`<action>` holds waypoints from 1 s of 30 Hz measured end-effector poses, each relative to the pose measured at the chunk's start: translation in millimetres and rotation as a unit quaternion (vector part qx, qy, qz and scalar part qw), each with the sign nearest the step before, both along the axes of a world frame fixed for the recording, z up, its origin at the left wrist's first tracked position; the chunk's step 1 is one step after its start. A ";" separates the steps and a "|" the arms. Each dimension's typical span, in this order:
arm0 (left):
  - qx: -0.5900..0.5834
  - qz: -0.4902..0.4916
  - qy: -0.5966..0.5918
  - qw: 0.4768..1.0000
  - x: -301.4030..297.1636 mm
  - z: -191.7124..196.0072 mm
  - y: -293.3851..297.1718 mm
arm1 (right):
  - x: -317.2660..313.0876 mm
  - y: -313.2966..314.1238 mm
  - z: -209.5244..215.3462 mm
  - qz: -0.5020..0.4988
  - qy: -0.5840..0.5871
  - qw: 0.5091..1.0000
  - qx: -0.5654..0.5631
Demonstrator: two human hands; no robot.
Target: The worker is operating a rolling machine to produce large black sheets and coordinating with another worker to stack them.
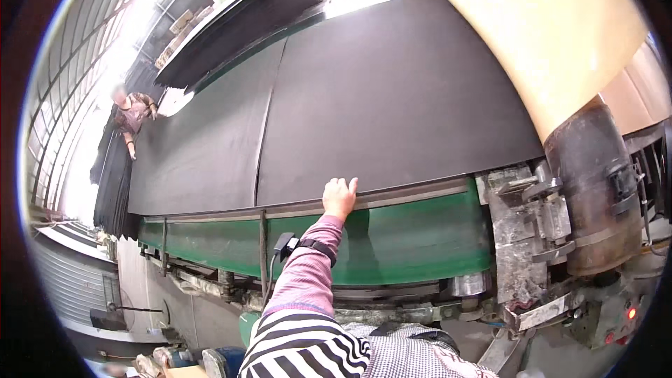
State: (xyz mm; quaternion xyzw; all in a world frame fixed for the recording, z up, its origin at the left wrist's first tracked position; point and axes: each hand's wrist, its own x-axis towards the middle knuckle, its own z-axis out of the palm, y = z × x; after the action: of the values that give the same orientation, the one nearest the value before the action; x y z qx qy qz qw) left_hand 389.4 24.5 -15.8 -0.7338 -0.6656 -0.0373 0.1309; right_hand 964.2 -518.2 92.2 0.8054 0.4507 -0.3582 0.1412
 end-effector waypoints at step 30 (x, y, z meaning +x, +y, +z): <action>-0.034 -0.040 -0.290 0.955 -286.2 36.3 -33.1 | -467.5 576.8 -27.8 0.198 -0.019 0.918 0.342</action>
State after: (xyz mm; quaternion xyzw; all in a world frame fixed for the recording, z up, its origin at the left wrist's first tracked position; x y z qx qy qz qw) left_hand 103.2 -8.5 20.5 -0.7212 -0.6460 -0.2315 -0.0944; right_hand 496.7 58.6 64.4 0.7056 0.6931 -0.1316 -0.0669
